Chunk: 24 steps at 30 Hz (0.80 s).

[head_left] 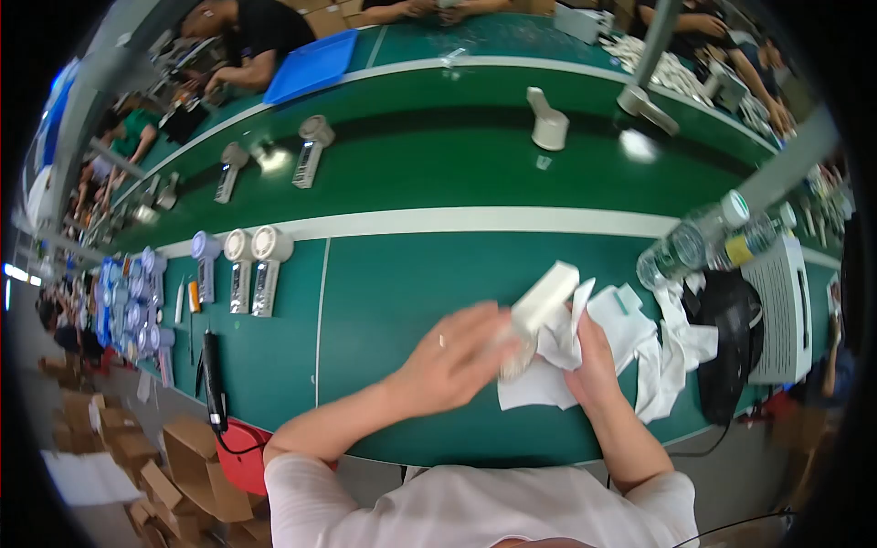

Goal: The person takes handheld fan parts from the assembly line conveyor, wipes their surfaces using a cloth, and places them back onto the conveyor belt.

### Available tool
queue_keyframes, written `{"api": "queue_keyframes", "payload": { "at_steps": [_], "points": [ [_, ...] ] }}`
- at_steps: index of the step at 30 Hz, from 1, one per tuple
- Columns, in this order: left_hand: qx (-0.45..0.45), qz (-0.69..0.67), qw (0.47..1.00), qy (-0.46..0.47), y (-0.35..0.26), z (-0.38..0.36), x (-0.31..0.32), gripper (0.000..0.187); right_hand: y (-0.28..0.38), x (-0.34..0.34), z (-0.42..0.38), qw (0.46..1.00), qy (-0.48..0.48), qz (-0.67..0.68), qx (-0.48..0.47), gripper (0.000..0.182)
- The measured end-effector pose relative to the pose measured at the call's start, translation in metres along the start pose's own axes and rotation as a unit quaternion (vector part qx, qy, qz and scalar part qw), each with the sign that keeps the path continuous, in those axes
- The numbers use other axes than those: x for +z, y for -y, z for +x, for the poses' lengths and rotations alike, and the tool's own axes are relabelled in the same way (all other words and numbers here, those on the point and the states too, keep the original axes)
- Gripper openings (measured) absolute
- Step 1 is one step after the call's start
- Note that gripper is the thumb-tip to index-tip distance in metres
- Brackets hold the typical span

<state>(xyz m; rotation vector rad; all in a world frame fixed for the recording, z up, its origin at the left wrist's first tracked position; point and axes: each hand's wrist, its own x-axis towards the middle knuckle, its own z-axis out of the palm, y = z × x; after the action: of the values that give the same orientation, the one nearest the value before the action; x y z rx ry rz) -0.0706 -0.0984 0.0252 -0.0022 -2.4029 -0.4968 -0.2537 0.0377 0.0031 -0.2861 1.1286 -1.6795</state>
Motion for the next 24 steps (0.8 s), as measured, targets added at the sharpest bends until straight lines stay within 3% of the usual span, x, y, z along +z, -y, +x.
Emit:
{"api": "queue_keyframes", "payload": {
  "at_steps": [1, 4, 7, 10, 12, 14, 16, 17, 18, 20, 21, 24],
  "points": [
    [-0.066, -0.057, 0.995, -0.042, 0.015, 0.008, 0.004, 0.065, 0.0, -0.002, 0.0, 0.998, 0.043, 0.0, 0.039, 0.055],
    [-0.135, -0.035, 0.98, -0.144, 0.078, 0.057, 0.003, 0.065, -0.005, -0.006, 0.007, 0.984, 0.112, 0.016, 0.136, 0.062],
    [-0.197, -0.071, 0.933, -0.292, 0.16, 0.1, 0.02, 0.05, -0.007, -0.003, 0.008, 0.981, 0.131, 0.025, 0.144, 0.06],
    [-0.199, -0.035, 0.916, -0.346, 0.234, 0.115, 0.035, 0.044, -0.002, 0.004, 0.008, 0.979, 0.13, 0.036, 0.152, 0.059],
    [-0.237, 0.046, 0.952, -0.187, 0.276, 0.106, 0.044, 0.042, 0.001, 0.011, 0.006, 0.985, 0.083, 0.031, 0.148, 0.057],
    [-0.212, 0.048, 0.957, -0.191, 0.29, 0.098, 0.036, 0.042, 0.002, 0.012, 0.005, 0.99, 0.053, -0.014, 0.131, 0.053],
    [-0.18, 0.199, 0.944, -0.191, 0.309, 0.083, 0.008, 0.043, -0.001, 0.006, 0.005, 0.992, 0.054, -0.062, 0.091, 0.049],
    [-0.184, 0.365, 0.878, -0.25, 0.314, 0.072, -0.009, 0.043, -0.002, 0.005, 0.005, 0.993, 0.037, -0.073, 0.086, 0.048],
    [-0.272, 0.442, 0.816, -0.254, 0.305, 0.061, -0.032, 0.053, -0.002, 0.006, 0.005, 0.993, 0.019, -0.085, 0.082, 0.048],
    [-0.426, 0.516, 0.7, -0.252, 0.327, 0.025, -0.055, 0.061, 0.001, 0.011, 0.004, 0.994, 0.011, -0.074, 0.074, 0.049],
    [-0.509, 0.494, 0.678, -0.191, 0.335, 0.008, -0.063, 0.056, 0.003, 0.013, 0.002, 0.995, 0.019, -0.087, 0.045, 0.046],
    [-0.477, 0.429, 0.763, -0.08, 0.335, -0.015, -0.081, 0.044, -0.002, 0.009, -0.001, 0.996, 0.016, -0.09, 0.002, 0.036]
  ]
}}
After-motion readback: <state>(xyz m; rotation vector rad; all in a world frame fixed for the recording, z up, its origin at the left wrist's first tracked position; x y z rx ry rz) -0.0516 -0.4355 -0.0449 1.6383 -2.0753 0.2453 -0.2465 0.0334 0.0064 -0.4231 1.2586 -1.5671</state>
